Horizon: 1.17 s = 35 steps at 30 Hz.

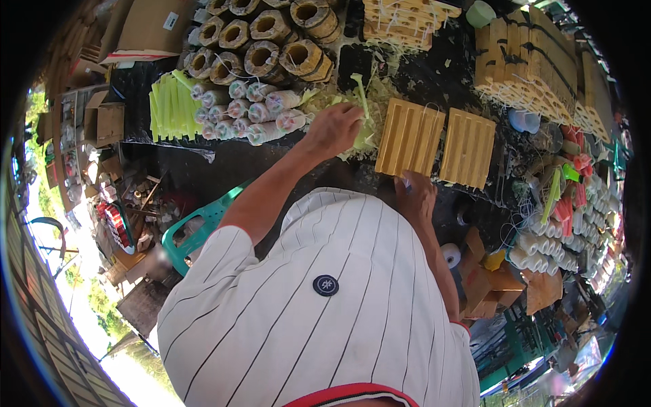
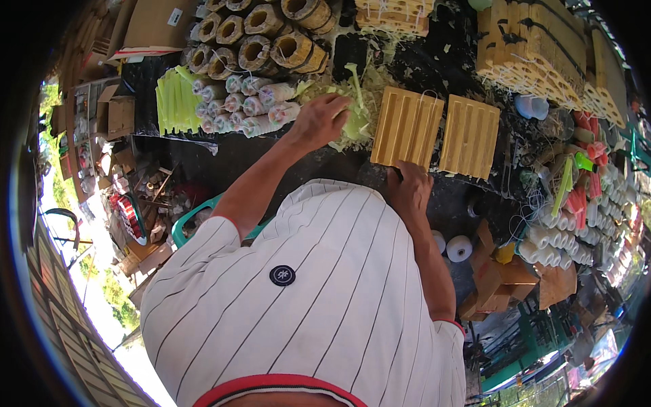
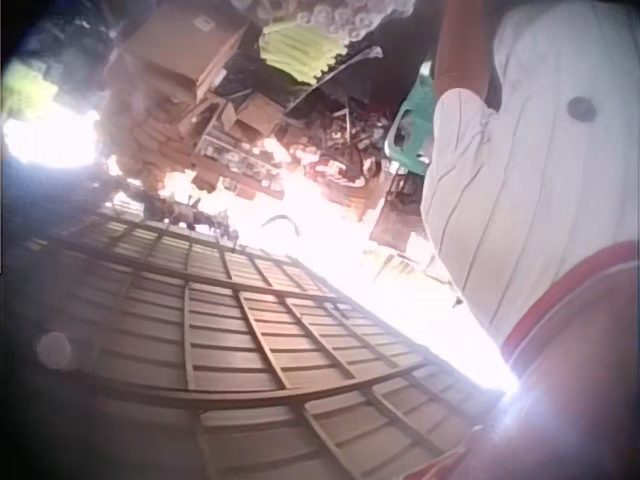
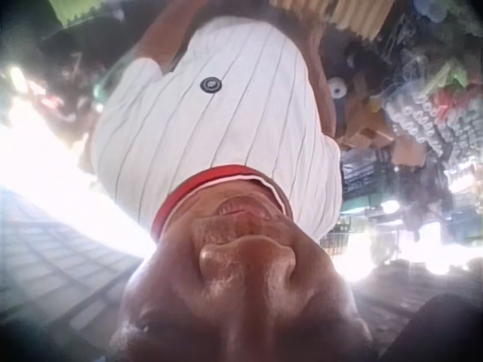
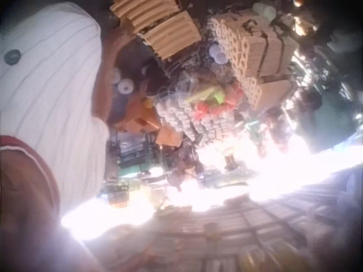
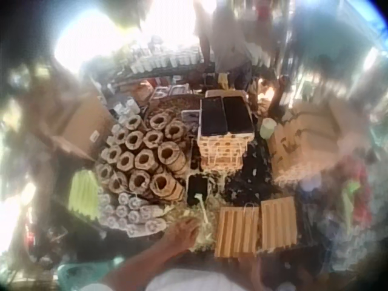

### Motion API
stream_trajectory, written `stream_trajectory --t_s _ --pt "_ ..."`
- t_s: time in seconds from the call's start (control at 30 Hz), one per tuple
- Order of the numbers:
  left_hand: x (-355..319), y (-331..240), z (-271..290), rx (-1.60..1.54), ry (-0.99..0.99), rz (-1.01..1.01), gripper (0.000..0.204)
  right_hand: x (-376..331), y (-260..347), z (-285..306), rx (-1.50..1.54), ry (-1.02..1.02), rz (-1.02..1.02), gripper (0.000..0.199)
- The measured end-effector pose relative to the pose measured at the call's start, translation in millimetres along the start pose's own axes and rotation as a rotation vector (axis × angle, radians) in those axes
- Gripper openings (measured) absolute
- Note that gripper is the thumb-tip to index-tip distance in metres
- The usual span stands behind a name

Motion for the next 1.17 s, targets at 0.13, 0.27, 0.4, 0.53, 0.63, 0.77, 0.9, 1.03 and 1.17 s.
stream_trajectory --t_s 0.13,0.27,0.4,0.53,0.63,0.77,0.9,1.03,1.17 --pt "-68.2 23.7 82.5 0.255 -0.181 0.161 0.019 78.9 84.8 -40.4 0.488 0.427 -0.091 0.03" --pt "-100.3 50.4 141.9 0.437 -0.217 0.293 0.023 132.7 149.0 -101.6 0.484 0.519 0.214 0.038" --pt "-119.4 68.4 160.4 0.414 -0.217 0.257 0.025 146.4 189.4 -135.1 0.517 0.83 0.109 0.054" --pt "-100.2 77.4 146.1 0.388 -0.153 0.094 0.029 158.8 214.7 -144.8 0.354 0.861 0.013 0.047" --pt "-81.6 83.2 139.3 0.381 -0.123 -0.083 0.039 158.4 243.1 -129.6 0.241 0.745 0.082 0.035" --pt "-57.2 67.1 150.5 -0.04 -0.085 -0.027 0.05 133.4 254.0 -85.2 0.543 0.628 0.168 0.025" --pt "-20.3 53.0 179.8 -0.408 0.073 -0.006 0.034 138.6 233.7 -20.0 1.051 0.83 0.069 0.018" --pt "24.3 17.3 225.5 -0.904 0.08 -0.14 0.026 128.4 226.0 45.4 0.686 0.626 0.25 0.012" --pt "67.1 -23.0 251.6 -1.177 0.139 -0.324 0.032 109.8 208.4 101.2 0.894 0.495 0.324 0.016"
Point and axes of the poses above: each hand's wrist, its own x-axis towards the middle knuckle, its own z-axis out of the back of the hand, y = z × x, the point moved 2 cm from there along x, towards the middle knuckle, and after that the axes turned 11 degrees about -z, right-handed, at the moved point
